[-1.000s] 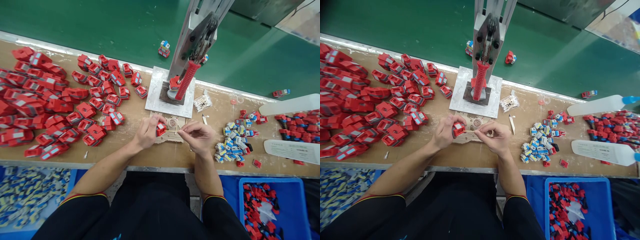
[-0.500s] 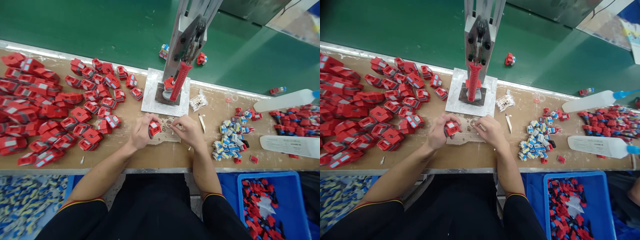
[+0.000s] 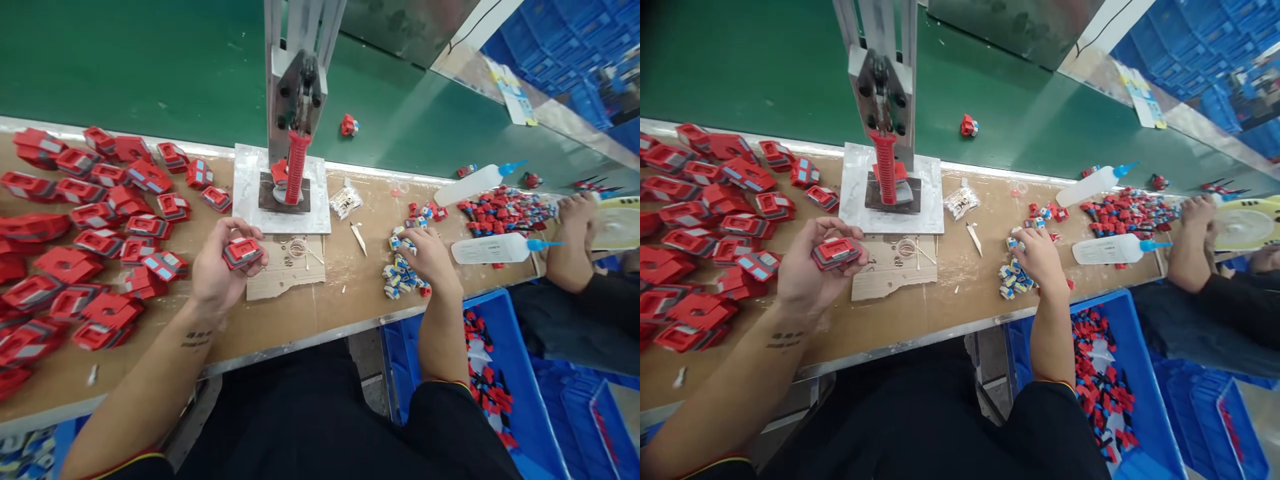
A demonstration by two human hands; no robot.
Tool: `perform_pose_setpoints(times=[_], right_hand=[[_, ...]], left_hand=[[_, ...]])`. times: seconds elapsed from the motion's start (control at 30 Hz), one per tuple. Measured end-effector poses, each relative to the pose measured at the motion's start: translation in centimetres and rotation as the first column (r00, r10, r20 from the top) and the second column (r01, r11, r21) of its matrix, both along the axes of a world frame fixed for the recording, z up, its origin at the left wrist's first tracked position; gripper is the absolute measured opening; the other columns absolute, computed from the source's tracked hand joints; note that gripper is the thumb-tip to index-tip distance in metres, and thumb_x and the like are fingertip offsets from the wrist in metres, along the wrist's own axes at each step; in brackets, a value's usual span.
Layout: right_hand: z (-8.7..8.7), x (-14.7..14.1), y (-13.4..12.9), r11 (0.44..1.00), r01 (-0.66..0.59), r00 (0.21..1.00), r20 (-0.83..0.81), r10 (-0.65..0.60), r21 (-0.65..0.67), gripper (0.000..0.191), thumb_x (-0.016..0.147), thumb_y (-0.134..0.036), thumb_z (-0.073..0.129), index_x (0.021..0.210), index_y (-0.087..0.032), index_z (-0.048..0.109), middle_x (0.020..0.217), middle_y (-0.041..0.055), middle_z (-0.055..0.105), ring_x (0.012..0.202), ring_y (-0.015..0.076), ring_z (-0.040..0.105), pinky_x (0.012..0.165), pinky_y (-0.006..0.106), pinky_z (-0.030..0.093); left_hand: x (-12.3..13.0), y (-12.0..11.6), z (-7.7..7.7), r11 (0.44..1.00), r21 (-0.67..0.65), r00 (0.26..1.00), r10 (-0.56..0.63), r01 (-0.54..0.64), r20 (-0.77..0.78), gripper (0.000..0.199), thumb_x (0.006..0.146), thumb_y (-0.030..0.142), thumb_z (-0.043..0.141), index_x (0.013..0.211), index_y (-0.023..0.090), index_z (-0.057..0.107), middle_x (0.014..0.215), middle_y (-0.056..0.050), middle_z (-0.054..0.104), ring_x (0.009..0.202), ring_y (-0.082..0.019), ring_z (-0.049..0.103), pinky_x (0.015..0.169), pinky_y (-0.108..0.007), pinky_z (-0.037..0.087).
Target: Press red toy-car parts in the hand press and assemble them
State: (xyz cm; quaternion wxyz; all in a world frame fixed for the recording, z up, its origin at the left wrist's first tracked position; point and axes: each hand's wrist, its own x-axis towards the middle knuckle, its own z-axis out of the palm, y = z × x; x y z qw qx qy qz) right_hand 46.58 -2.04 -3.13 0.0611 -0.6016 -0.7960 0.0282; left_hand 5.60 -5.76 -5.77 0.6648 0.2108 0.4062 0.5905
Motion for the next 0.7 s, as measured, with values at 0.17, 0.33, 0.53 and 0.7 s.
perform_pose_setpoints(times=[0.17,0.33,0.53,0.7], right_hand=[[-0.5,-0.3,2.4,0.968,-0.046,0.961,0.254,0.11,-0.248,0.029,0.084,-0.009,0.066,0.109,-0.016,0.077,0.107,0.0181,0.079,0.106,0.0363,0.064,0.099,0.051,0.052],[-0.4,-2.2,1.7,0.992,-0.129,0.889,-0.445,0.111,-0.01,0.036,0.094,-0.034,0.069,0.128,-0.022,0.069,0.114,0.0121,0.077,0.102,0.027,0.071,0.089,0.043,0.059],[-1.3,-12.0,0.7,0.964,-0.182,0.176,-0.959,0.224,0.191,0.044,0.09,-0.068,0.071,0.113,-0.03,0.069,0.118,0.009,0.076,0.08,0.0198,0.075,0.072,0.039,0.065],[-2.2,-18.3,0.8,0.961,-0.232,0.042,-0.986,0.164,0.15,0.059,0.072,-0.078,0.082,0.104,-0.03,0.066,0.118,0.0081,0.075,0.074,0.0184,0.076,0.069,0.038,0.066]], left_hand=[[-0.2,-0.3,0.7,0.997,-0.012,0.991,-0.074,0.076,0.11,0.023,0.079,0.042,0.069,0.082,0.022,0.058,0.085,-0.005,0.066,0.059,-0.019,0.064,0.04,-0.026,0.038],[-0.1,-0.3,0.3,0.996,0.018,0.981,-0.088,0.086,0.172,0.017,0.068,0.031,0.066,0.08,0.021,0.057,0.083,-0.005,0.065,0.063,-0.021,0.066,0.044,-0.027,0.044],[0.9,-0.6,0.0,0.99,0.115,0.987,-0.094,0.079,0.128,0.021,0.076,0.026,0.071,0.09,0.02,0.057,0.09,-0.003,0.068,0.071,-0.02,0.073,0.054,-0.028,0.055],[1.5,-0.7,0.1,0.968,0.245,0.996,-0.066,0.048,0.066,0.043,0.083,0.051,0.086,0.102,0.022,0.06,0.094,-0.003,0.072,0.078,-0.02,0.077,0.062,-0.028,0.059]])
